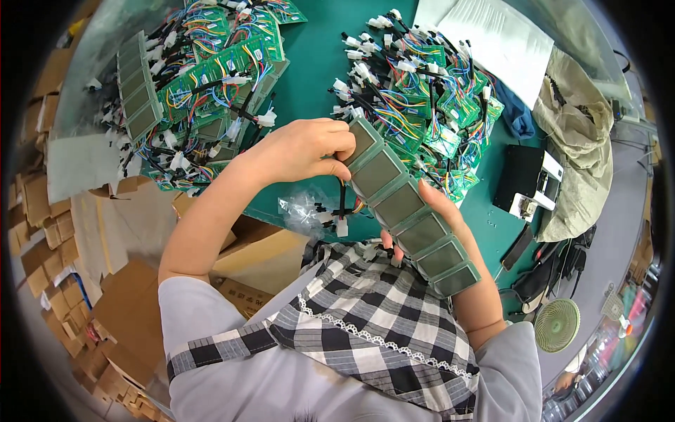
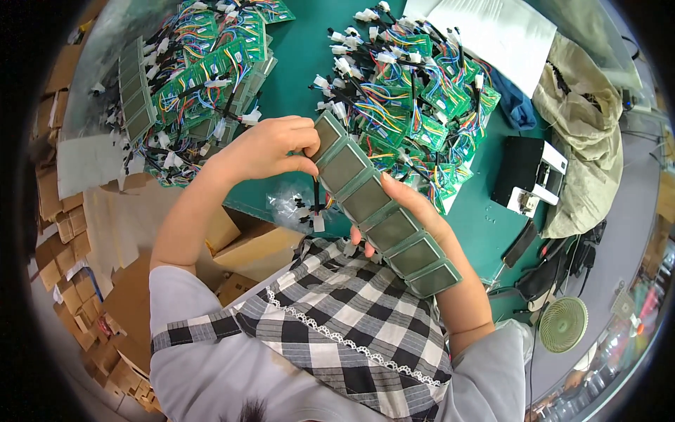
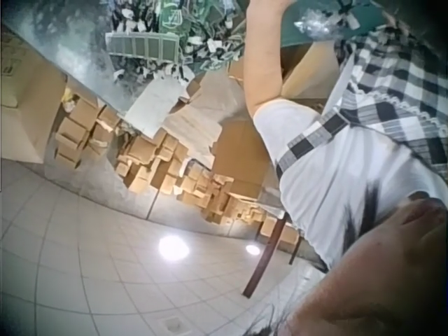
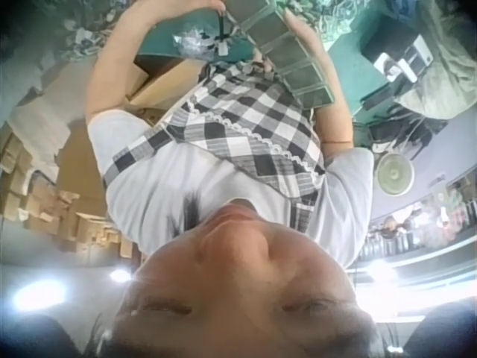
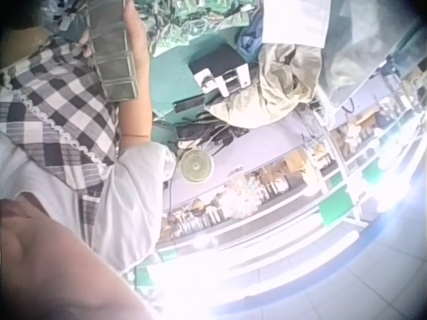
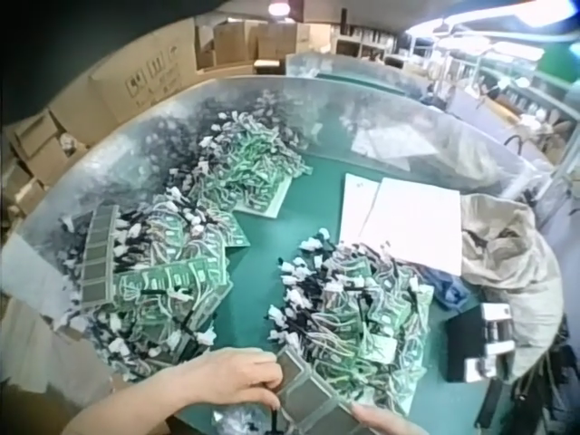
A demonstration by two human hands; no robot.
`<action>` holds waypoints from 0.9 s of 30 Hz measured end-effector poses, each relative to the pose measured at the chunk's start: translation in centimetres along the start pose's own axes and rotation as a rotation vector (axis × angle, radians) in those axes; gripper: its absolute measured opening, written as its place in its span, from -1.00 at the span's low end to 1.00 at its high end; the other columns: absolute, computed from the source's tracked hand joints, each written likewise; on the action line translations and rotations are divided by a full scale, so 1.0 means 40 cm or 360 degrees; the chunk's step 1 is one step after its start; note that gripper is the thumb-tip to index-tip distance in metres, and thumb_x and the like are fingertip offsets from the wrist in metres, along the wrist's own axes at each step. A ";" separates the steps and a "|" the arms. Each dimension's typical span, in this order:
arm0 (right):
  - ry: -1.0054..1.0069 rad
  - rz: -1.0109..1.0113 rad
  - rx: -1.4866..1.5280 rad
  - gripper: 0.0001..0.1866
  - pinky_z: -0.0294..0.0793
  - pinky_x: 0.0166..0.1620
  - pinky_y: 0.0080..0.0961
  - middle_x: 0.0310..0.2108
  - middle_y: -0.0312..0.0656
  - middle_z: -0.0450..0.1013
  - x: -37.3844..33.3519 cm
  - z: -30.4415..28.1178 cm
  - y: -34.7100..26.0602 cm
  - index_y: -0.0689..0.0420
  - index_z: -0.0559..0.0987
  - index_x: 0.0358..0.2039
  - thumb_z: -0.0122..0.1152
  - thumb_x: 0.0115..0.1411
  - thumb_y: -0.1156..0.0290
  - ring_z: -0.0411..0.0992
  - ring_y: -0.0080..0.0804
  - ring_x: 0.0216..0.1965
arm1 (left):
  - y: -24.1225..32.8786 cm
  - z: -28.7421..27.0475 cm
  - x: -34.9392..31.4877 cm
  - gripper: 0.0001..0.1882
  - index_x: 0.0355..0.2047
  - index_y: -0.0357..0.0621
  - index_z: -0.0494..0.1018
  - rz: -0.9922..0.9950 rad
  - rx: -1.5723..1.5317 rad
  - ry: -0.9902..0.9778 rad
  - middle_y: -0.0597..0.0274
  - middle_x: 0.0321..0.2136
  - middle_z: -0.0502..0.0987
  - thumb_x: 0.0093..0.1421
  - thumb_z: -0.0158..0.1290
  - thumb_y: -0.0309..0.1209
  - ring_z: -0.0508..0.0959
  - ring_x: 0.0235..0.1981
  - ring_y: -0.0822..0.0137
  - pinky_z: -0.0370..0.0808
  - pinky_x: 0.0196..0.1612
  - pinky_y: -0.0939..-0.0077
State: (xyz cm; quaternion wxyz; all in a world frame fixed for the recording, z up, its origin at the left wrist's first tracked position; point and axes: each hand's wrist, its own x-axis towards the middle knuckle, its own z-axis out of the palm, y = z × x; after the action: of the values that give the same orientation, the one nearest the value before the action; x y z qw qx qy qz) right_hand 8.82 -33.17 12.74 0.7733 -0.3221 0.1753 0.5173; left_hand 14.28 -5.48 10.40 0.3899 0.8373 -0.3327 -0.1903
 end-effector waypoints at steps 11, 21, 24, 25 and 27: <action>0.0114 -0.0036 -0.0029 -0.33 0.60 -0.49 -0.43 -0.28 -0.03 0.50 -0.014 0.007 -0.005 0.34 0.44 0.07 -0.05 0.35 -0.10 0.56 -0.23 -0.43 | 0.009 -0.001 -0.007 -0.85 -0.44 -0.16 0.40 -0.0026 -0.0086 -0.0039 0.24 -0.49 0.37 0.10 0.18 -0.46 0.45 -0.43 0.24 0.41 -0.37 0.35; 0.0077 -0.0009 0.0028 -0.34 0.61 -0.51 -0.42 -0.26 -0.03 0.49 -0.017 -0.003 -0.005 0.33 0.43 0.08 -0.01 0.34 -0.08 0.56 -0.21 -0.42 | 0.003 0.002 0.001 -0.86 -0.46 -0.19 0.41 0.0026 -0.0037 -0.0074 0.21 -0.49 0.41 0.08 0.18 -0.48 0.51 -0.44 0.24 0.46 -0.37 0.36; 0.0069 0.0036 0.0024 -0.35 0.62 -0.50 -0.41 -0.25 -0.02 0.49 -0.011 -0.004 -0.003 0.33 0.42 0.09 -0.01 0.34 -0.08 0.56 -0.20 -0.41 | -0.006 0.005 -0.009 -0.86 -0.45 -0.19 0.42 -0.0041 -0.0105 -0.0106 0.21 -0.49 0.42 0.09 0.18 -0.47 0.52 -0.45 0.25 0.47 -0.37 0.38; 0.0067 0.0034 0.0030 -0.35 0.62 -0.50 -0.41 -0.25 -0.02 0.49 -0.013 -0.008 -0.003 0.33 0.42 0.09 -0.01 0.34 -0.08 0.56 -0.20 -0.41 | -0.004 0.006 -0.007 -0.87 -0.45 -0.19 0.43 -0.0062 -0.0121 -0.0119 0.21 -0.49 0.42 0.10 0.18 -0.47 0.52 -0.45 0.26 0.47 -0.38 0.39; 0.0054 0.0078 0.0058 -0.35 0.62 -0.50 -0.41 -0.24 -0.03 0.49 -0.016 -0.016 -0.002 0.32 0.41 0.10 -0.02 0.34 -0.07 0.56 -0.20 -0.40 | 0.000 0.005 -0.003 -0.87 -0.44 -0.19 0.44 -0.0068 -0.0122 -0.0142 0.22 -0.49 0.42 0.11 0.19 -0.47 0.53 -0.46 0.28 0.47 -0.39 0.40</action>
State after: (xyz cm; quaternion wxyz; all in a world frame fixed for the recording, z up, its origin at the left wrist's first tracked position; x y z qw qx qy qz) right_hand 8.69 -34.04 12.69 0.7630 -0.3122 0.2057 0.5273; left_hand 14.05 -5.50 10.30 0.4023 0.8194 -0.3242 -0.2483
